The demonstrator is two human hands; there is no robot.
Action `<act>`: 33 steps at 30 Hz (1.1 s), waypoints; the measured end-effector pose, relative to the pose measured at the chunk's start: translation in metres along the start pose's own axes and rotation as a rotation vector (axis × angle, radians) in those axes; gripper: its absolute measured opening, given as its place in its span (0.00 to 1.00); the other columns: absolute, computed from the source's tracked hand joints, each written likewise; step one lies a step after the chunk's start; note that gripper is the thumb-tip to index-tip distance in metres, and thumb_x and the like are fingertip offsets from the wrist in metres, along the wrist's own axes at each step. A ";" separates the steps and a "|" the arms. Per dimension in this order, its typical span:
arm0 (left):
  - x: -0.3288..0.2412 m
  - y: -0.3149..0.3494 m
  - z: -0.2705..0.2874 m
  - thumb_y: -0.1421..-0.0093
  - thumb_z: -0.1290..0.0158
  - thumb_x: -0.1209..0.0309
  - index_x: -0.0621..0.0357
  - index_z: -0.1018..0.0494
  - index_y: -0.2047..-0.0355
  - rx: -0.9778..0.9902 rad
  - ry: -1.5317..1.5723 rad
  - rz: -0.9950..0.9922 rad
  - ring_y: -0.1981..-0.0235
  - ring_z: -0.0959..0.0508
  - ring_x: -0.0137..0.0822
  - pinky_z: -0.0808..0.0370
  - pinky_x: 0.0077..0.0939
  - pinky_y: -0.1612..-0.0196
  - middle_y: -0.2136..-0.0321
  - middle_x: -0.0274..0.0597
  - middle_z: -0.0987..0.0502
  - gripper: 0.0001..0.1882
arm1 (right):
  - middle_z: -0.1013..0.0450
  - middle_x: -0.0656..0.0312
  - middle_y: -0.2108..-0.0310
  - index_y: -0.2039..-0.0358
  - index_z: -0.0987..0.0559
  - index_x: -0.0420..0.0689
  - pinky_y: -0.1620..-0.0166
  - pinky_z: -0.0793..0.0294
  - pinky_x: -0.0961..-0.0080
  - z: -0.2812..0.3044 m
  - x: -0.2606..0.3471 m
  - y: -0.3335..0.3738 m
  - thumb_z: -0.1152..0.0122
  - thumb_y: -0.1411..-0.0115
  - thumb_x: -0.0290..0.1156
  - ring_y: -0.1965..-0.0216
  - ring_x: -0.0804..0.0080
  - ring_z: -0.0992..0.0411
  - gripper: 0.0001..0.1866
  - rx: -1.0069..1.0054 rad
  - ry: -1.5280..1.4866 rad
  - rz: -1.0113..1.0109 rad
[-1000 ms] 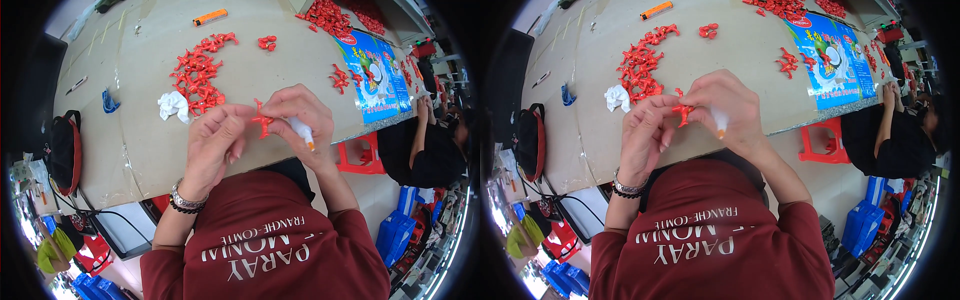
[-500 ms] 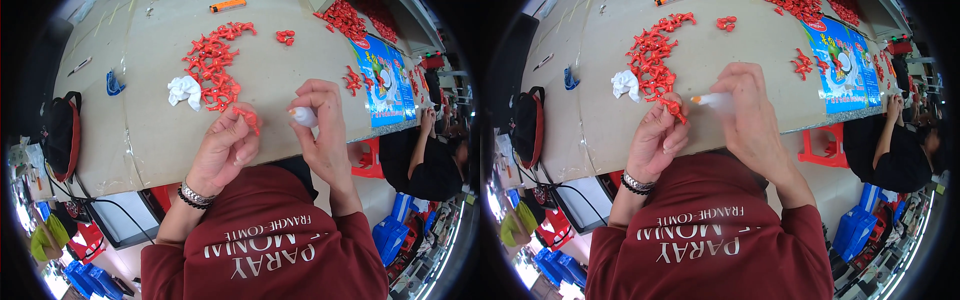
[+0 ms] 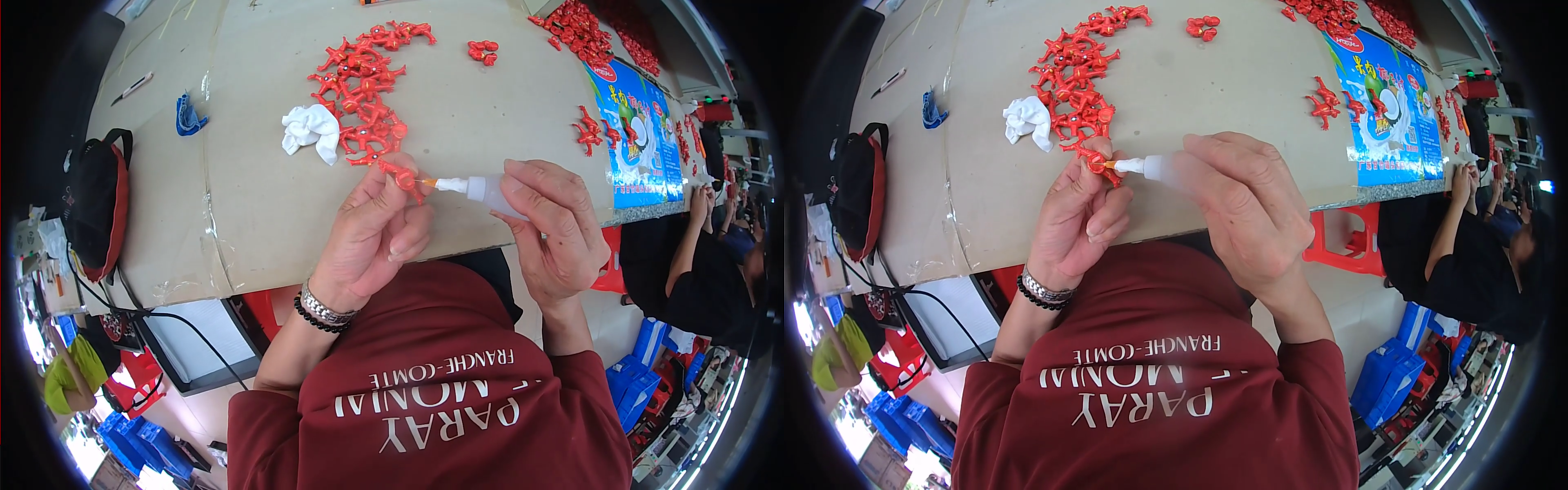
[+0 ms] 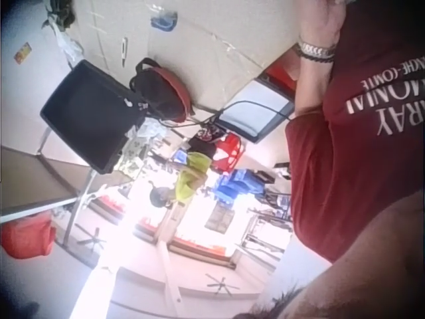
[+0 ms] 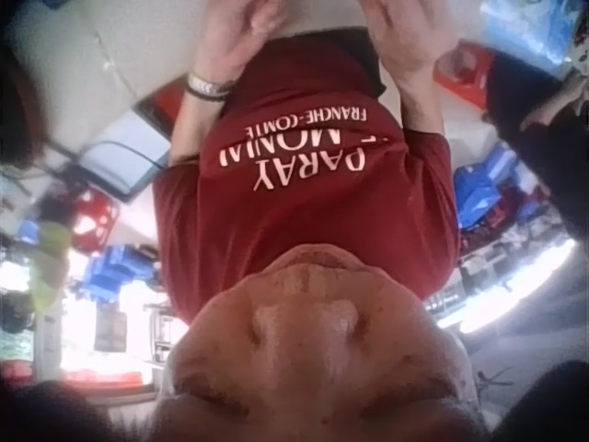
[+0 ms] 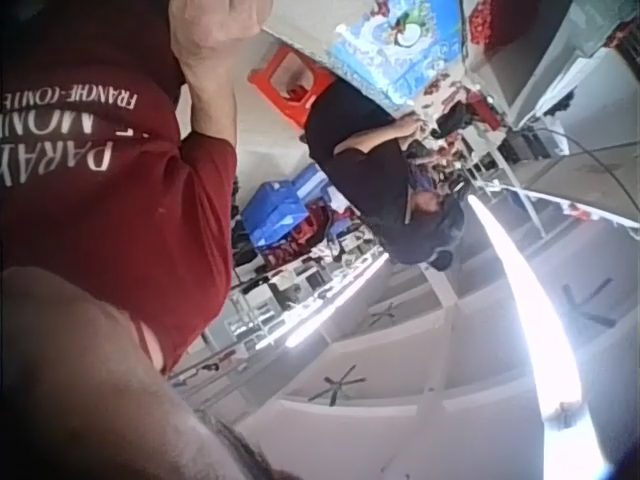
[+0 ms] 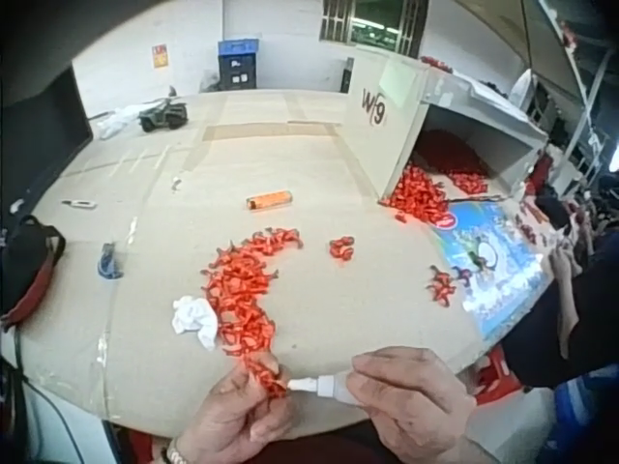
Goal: The person assembles red plastic components by applying glue from a bottle to them, then pressing the parts together by hand.
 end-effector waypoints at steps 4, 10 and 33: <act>0.000 0.001 0.001 0.32 0.57 0.65 0.52 0.37 0.58 -0.022 -0.013 -0.004 0.84 0.39 0.22 0.44 0.15 0.82 0.60 0.32 0.27 0.07 | 0.24 0.52 0.63 0.64 0.21 0.36 0.61 0.23 0.71 -0.003 0.003 0.000 0.31 0.58 0.15 0.62 0.58 0.25 0.17 0.005 0.017 0.029; -0.002 0.000 -0.001 0.32 0.58 0.64 0.52 0.37 0.59 -0.026 -0.033 -0.011 0.85 0.39 0.22 0.45 0.15 0.83 0.61 0.31 0.27 0.07 | 0.24 0.53 0.64 0.64 0.20 0.36 0.62 0.23 0.72 -0.005 0.004 0.000 0.32 0.58 0.14 0.63 0.58 0.25 0.17 0.009 0.017 0.066; 0.003 -0.002 -0.001 0.32 0.58 0.63 0.53 0.36 0.59 -0.014 -0.029 0.017 0.85 0.39 0.22 0.45 0.15 0.83 0.65 0.31 0.28 0.08 | 0.25 0.55 0.66 0.67 0.19 0.37 0.67 0.23 0.70 -0.005 0.006 0.001 0.38 0.65 0.17 0.66 0.58 0.25 0.19 -0.044 0.070 0.123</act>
Point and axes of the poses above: each hand's wrist, its own y-axis away from the middle knuckle, its own z-axis out of the back of the hand, x = y × z, the point moved 10 cm from there along -y, towards the middle knuckle
